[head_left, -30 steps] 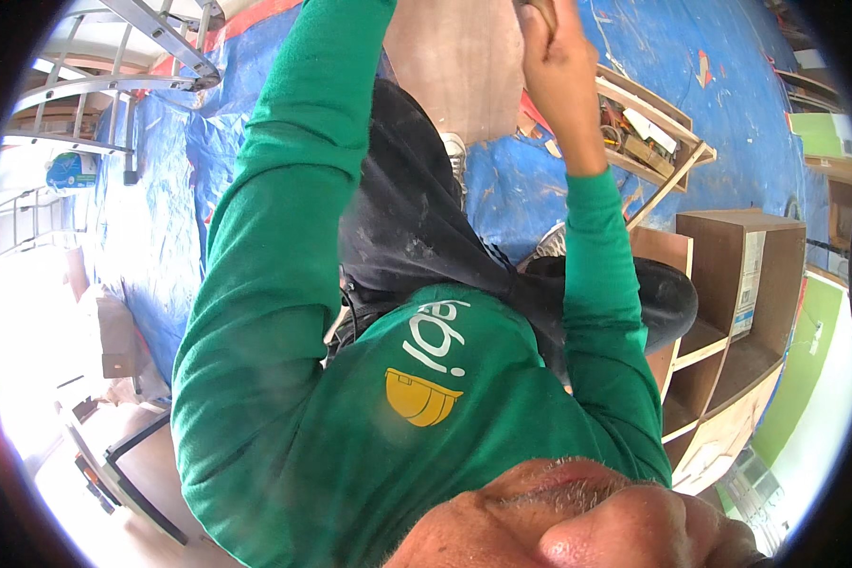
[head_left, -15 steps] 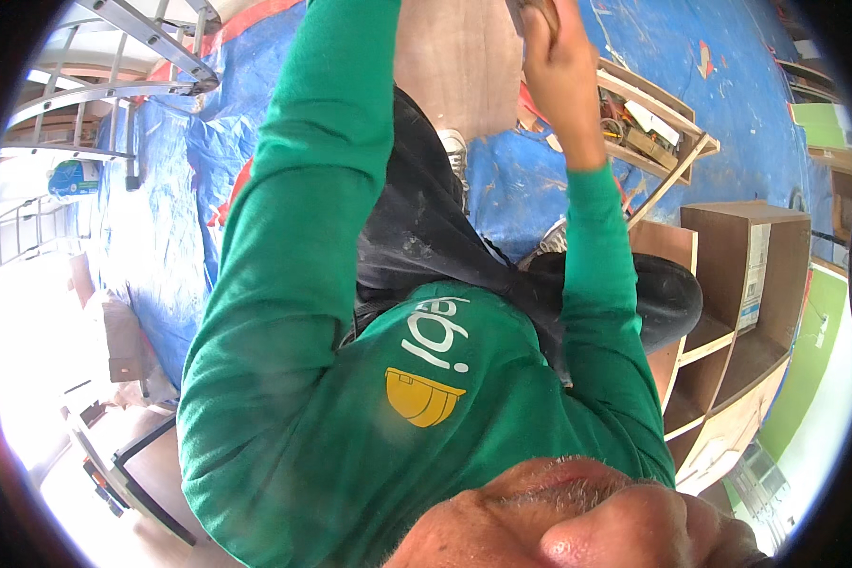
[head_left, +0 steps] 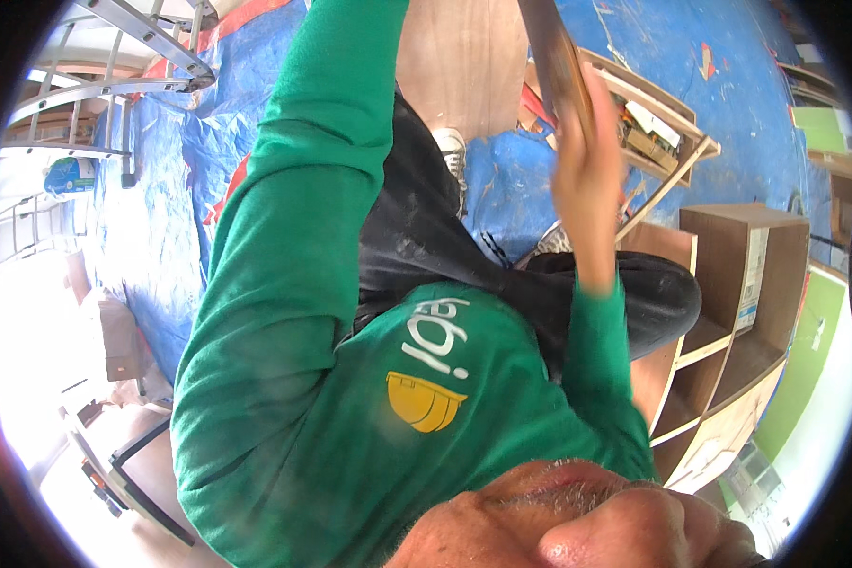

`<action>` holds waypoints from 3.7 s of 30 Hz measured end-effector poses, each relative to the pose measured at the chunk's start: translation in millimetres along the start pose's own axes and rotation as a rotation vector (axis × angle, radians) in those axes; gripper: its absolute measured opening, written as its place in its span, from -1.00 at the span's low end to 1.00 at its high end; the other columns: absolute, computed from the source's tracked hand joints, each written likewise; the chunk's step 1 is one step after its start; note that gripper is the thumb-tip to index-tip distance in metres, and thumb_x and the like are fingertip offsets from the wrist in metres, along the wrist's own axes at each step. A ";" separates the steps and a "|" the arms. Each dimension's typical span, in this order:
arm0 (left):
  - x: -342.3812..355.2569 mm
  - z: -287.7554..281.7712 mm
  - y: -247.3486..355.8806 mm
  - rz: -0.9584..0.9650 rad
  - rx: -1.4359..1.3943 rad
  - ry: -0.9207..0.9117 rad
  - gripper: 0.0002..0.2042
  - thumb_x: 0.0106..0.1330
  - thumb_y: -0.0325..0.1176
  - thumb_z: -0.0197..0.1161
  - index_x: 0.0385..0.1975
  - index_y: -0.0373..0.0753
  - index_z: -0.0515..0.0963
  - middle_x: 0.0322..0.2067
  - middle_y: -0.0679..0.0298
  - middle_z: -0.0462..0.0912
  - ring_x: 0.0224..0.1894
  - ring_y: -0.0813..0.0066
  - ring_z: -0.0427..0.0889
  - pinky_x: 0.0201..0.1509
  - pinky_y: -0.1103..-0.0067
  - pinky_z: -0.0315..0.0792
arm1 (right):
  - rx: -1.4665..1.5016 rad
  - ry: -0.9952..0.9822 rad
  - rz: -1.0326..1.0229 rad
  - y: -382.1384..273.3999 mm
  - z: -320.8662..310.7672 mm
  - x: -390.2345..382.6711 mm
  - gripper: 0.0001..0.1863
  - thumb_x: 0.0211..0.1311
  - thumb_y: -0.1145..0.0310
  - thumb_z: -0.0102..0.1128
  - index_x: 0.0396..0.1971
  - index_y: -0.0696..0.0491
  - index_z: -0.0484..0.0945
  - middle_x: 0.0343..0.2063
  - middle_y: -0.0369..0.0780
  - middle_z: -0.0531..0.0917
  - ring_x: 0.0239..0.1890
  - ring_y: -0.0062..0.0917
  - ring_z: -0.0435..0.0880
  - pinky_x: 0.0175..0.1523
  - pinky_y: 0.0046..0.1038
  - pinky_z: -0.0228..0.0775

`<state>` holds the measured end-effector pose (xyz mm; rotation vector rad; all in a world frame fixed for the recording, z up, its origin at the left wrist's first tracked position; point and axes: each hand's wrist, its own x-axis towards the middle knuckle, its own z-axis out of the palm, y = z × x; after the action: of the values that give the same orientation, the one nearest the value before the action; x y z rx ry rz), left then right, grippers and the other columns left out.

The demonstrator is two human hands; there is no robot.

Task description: The person measures and marks a piece of plywood with a tape measure, pencil, and straightedge, then saws along the marked line using a hand saw. The cut piece is separated from the main board.

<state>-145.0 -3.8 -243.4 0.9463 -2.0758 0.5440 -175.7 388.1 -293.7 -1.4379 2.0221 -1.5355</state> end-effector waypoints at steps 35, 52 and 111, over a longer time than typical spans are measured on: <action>-4.3 7.9 -0.7 -0.002 -0.027 -0.031 -0.68 0.43 -0.16 0.17 0.06 -0.07 0.70 -0.06 0.19 0.75 0.06 0.09 0.68 0.16 0.03 0.38 | -0.078 -0.050 0.000 -26.5 -31.1 -48.3 -0.44 0.53 0.59 0.09 0.49 0.17 0.35 0.34 0.07 0.61 0.38 -0.23 0.63 0.40 -0.25 0.47; -0.9 14.6 -4.6 0.022 -0.030 -0.022 -0.74 0.38 -0.16 0.19 -0.06 -0.07 0.69 -0.04 0.19 0.76 0.03 0.12 0.70 0.13 0.02 0.40 | -0.102 -0.061 0.097 -13.8 -35.6 -76.8 -0.49 0.63 0.45 0.06 0.49 0.19 0.34 0.30 0.02 0.63 0.29 -0.26 0.67 0.35 -0.31 0.49; -5.2 -6.1 24.5 0.030 -0.086 0.270 -0.74 0.36 -0.17 0.22 -0.06 -0.08 0.72 -0.09 0.14 0.77 0.02 0.08 0.67 0.18 0.04 0.35 | -0.017 0.028 -0.165 4.9 32.9 48.5 -0.50 0.67 0.43 -0.05 0.48 0.26 0.30 0.33 -0.01 0.59 0.33 -0.15 0.62 0.41 -0.32 0.39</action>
<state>-158.8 17.8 -245.3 0.7488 -1.8578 0.5609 -180.6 329.5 -294.4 -1.6355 1.9792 -1.6137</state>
